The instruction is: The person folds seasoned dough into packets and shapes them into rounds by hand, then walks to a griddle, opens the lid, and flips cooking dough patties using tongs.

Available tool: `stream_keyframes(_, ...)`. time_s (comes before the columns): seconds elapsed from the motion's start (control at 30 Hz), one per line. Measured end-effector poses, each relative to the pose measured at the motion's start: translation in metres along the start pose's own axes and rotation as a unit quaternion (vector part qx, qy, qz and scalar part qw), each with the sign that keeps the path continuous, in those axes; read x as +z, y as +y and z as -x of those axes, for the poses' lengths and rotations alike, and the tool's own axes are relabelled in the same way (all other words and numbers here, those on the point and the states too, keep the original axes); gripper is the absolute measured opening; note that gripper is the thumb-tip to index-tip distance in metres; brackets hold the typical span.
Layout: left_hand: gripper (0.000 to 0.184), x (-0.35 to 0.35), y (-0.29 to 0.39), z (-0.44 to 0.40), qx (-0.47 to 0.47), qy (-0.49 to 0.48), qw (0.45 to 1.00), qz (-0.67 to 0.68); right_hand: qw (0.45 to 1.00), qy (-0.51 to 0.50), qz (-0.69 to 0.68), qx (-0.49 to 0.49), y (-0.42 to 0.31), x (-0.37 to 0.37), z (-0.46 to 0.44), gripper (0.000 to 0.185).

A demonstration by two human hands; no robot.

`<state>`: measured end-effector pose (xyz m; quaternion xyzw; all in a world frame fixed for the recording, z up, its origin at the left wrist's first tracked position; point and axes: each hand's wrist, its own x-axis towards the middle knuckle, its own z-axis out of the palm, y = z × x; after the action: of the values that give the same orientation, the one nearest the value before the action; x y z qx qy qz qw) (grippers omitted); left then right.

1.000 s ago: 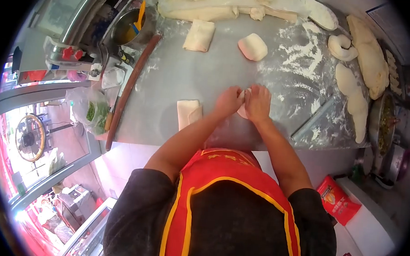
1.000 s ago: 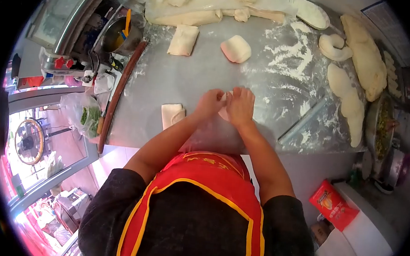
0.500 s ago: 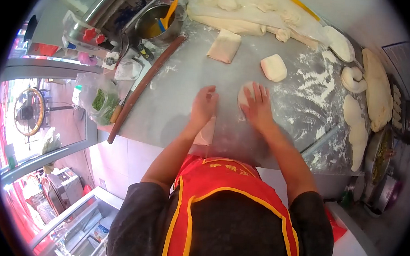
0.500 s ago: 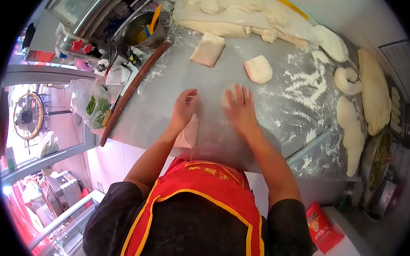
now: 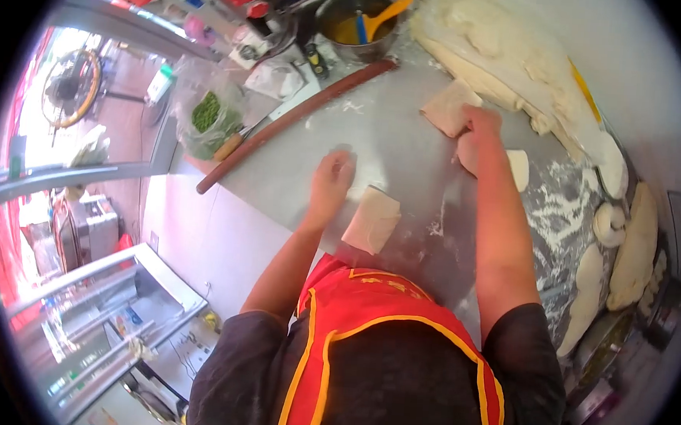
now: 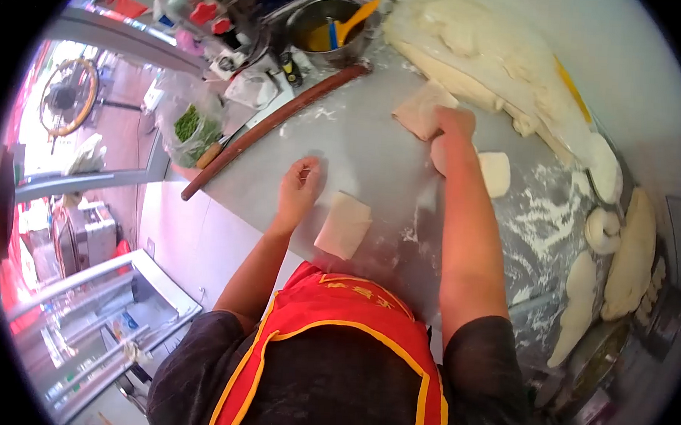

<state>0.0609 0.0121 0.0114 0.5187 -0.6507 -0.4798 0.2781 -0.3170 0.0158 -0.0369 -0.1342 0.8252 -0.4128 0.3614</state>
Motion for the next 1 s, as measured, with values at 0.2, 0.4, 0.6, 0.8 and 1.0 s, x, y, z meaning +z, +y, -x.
stream_keyframes(0.2,0.039,-0.055,-0.003,-0.047,0.183,0.183,0.905,-0.338,0.985,-0.082,-0.146,-0.046,-0.035,0.012,0.045,0.04)
stream_keyframes(0.4,0.036,-0.096,-0.022,-0.091,0.124,0.127,0.859,-0.48,0.955,-0.035,-0.211,-0.203,-0.031,0.04,0.069,0.047)
stream_keyframes(0.6,0.032,-0.124,-0.026,-0.082,0.148,0.059,0.892,-0.424,0.942,0.165,-0.001,-0.292,-0.079,0.07,0.105,0.044)
stream_keyframes(0.8,0.027,-0.176,-0.018,-0.017,0.092,0.08,0.93,-0.348,0.855,0.112,0.16,-0.48,-0.033,0.141,0.089,0.044)
stream_keyframes(1.0,0.029,-0.206,-0.031,0.032,0.002,0.142,0.938,-0.317,0.868,0.022,0.157,-0.471,-0.054,0.214,0.139,0.039)
